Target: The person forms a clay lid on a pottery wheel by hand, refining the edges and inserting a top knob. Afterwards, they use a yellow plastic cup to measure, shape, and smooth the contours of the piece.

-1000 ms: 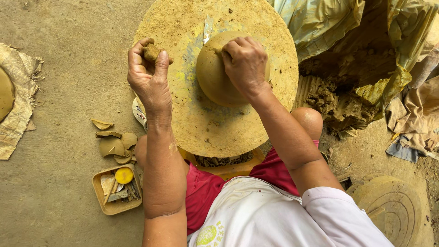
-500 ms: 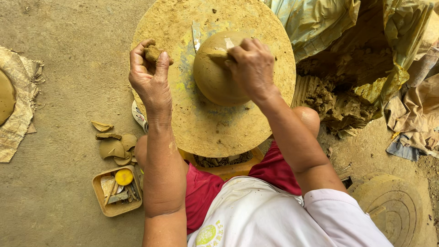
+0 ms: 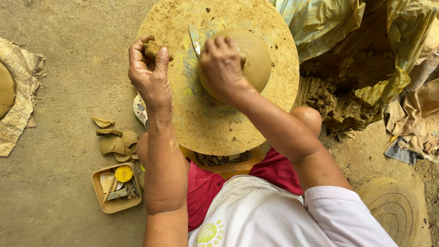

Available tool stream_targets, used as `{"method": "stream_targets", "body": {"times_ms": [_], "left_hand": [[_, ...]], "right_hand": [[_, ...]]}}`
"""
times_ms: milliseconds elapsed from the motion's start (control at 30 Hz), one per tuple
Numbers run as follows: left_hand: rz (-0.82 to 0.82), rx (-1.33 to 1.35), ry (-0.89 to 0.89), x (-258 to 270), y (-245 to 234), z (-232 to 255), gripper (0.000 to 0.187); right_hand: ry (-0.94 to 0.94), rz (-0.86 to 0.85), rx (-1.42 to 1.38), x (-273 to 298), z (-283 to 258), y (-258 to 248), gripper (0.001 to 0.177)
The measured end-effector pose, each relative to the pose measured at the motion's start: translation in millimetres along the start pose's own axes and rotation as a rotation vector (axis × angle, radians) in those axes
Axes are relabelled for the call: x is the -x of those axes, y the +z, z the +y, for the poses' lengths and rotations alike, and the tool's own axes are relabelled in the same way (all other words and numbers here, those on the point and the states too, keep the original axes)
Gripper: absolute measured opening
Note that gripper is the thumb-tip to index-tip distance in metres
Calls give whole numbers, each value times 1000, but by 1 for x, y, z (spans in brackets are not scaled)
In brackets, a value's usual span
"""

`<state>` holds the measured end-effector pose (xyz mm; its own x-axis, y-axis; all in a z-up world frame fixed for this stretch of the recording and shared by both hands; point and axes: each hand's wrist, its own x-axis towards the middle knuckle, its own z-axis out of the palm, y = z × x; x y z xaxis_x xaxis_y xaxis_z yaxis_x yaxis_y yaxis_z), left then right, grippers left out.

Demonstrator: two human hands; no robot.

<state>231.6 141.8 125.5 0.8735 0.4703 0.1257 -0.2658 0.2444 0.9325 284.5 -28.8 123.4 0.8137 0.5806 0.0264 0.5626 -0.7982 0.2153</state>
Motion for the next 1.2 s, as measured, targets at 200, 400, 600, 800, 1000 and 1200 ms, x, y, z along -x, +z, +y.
{"method": "stream_targets", "body": {"times_ms": [200, 400, 600, 800, 1000, 1200], "left_hand": [[-13, 9, 8, 2, 2, 0, 27], [-16, 35, -5, 1, -2, 3, 27], [-17, -33, -6, 2, -3, 2, 25], [-29, -7, 13, 1, 2, 1, 27], [-30, -37, -10, 2, -4, 3, 26], [-37, -30, -15, 1, 0, 5, 26]], "right_hand": [[-279, -53, 473, 39, -46, -7, 55], [-95, 127, 470, 44, -27, 2, 79], [101, 120, 215, 40, 12, 2, 79], [-71, 159, 240, 38, -20, 2, 78], [165, -99, 148, 23, 8, -27, 91], [-102, -276, -144, 21, -3, -28, 54]]}}
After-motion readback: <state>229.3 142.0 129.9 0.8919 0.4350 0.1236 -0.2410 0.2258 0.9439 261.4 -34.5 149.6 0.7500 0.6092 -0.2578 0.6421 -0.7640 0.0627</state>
